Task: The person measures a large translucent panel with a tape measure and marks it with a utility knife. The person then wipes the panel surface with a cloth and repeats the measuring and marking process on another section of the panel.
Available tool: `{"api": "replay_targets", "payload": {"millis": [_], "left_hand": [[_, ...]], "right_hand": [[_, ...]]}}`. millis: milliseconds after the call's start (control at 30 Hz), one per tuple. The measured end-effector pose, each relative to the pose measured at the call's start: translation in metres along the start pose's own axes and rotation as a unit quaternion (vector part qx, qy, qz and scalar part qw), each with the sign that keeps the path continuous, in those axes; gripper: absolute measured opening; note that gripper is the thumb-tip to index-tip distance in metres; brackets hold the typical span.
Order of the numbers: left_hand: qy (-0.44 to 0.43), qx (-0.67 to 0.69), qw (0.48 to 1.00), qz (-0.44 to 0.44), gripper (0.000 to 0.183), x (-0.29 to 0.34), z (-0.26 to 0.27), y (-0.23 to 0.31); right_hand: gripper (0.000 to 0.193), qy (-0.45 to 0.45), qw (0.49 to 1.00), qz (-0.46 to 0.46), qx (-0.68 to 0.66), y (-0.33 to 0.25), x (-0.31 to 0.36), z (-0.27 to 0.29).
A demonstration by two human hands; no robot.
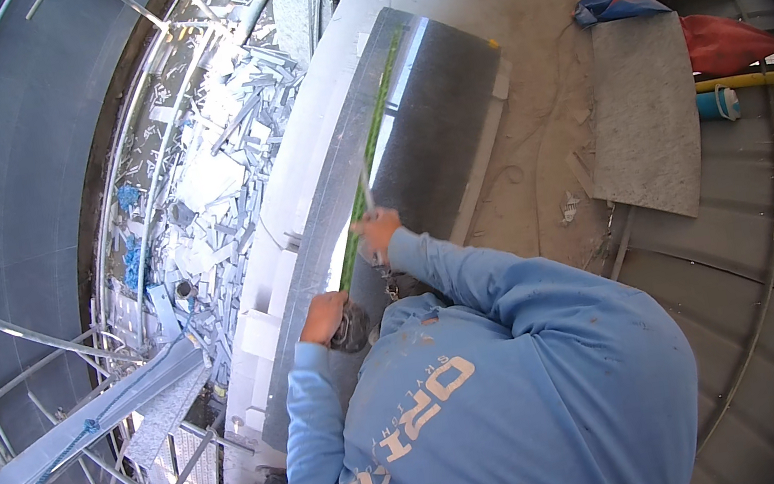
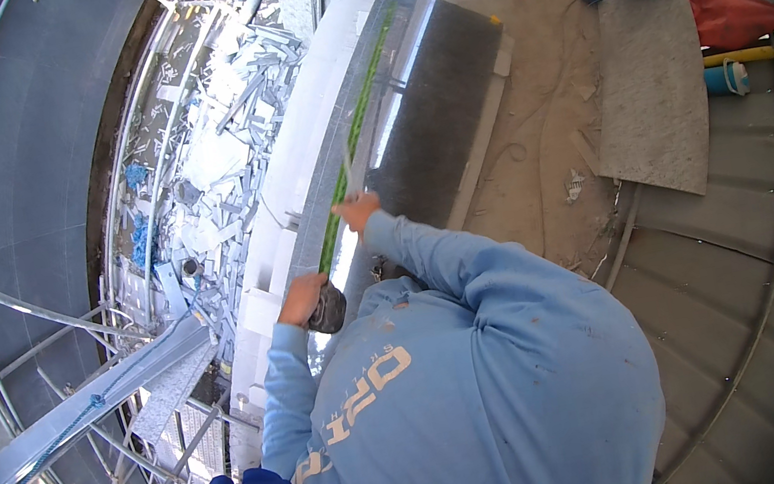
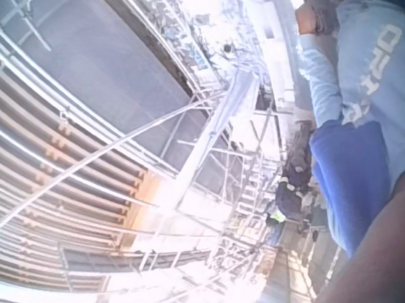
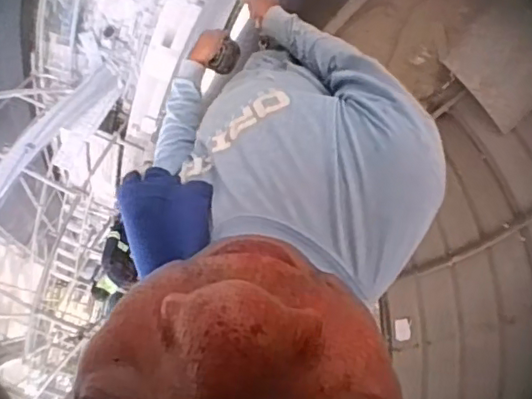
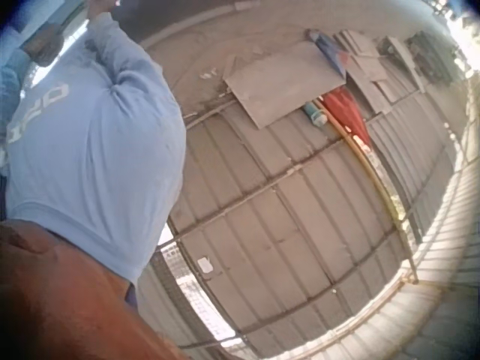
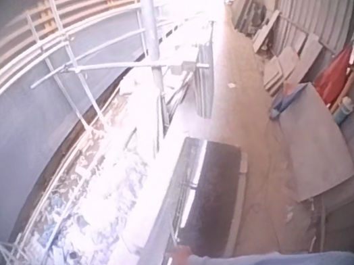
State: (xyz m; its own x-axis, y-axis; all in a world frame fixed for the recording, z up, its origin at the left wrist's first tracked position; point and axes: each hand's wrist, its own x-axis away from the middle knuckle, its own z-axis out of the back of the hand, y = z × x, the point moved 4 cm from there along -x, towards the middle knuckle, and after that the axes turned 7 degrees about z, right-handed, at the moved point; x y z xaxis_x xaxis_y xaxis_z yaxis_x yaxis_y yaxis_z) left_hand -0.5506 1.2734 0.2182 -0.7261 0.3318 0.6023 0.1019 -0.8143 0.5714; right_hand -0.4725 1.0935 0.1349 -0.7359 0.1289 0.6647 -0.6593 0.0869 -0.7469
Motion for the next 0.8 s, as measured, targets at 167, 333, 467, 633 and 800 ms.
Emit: {"api": "replay_targets", "payload": {"millis": [167, 333, 467, 633, 800], "left_hand": [[-0.062, 0.190, 0.957, 0.211, 0.034, 0.141, 0.031, -0.012], [-0.102, 0.237, 0.913, 0.316, 0.028, 0.287, 0.062, -0.011], [-0.088, 0.247, 0.912, 0.315, 0.025, 0.300, 0.051, -0.010], [-0.007, 0.161, 0.969, 0.188, 0.028, 0.208, 0.026, -0.041], [-0.006, 0.156, 0.975, 0.159, 0.028, 0.125, 0.013, -0.053]], "right_hand": [[0.032, 0.126, 0.992, 0.003, -0.007, -0.008, -0.166, 0.088], [0.033, 0.237, 0.965, -0.089, 0.073, -0.029, -0.265, 0.153], [0.021, 0.189, 0.978, -0.086, -0.034, -0.055, -0.211, 0.112], [0.017, 0.081, 0.992, -0.083, -0.056, -0.015, -0.184, 0.064], [0.018, 0.022, 0.993, -0.114, 0.006, 0.034, -0.180, 0.021]]}}
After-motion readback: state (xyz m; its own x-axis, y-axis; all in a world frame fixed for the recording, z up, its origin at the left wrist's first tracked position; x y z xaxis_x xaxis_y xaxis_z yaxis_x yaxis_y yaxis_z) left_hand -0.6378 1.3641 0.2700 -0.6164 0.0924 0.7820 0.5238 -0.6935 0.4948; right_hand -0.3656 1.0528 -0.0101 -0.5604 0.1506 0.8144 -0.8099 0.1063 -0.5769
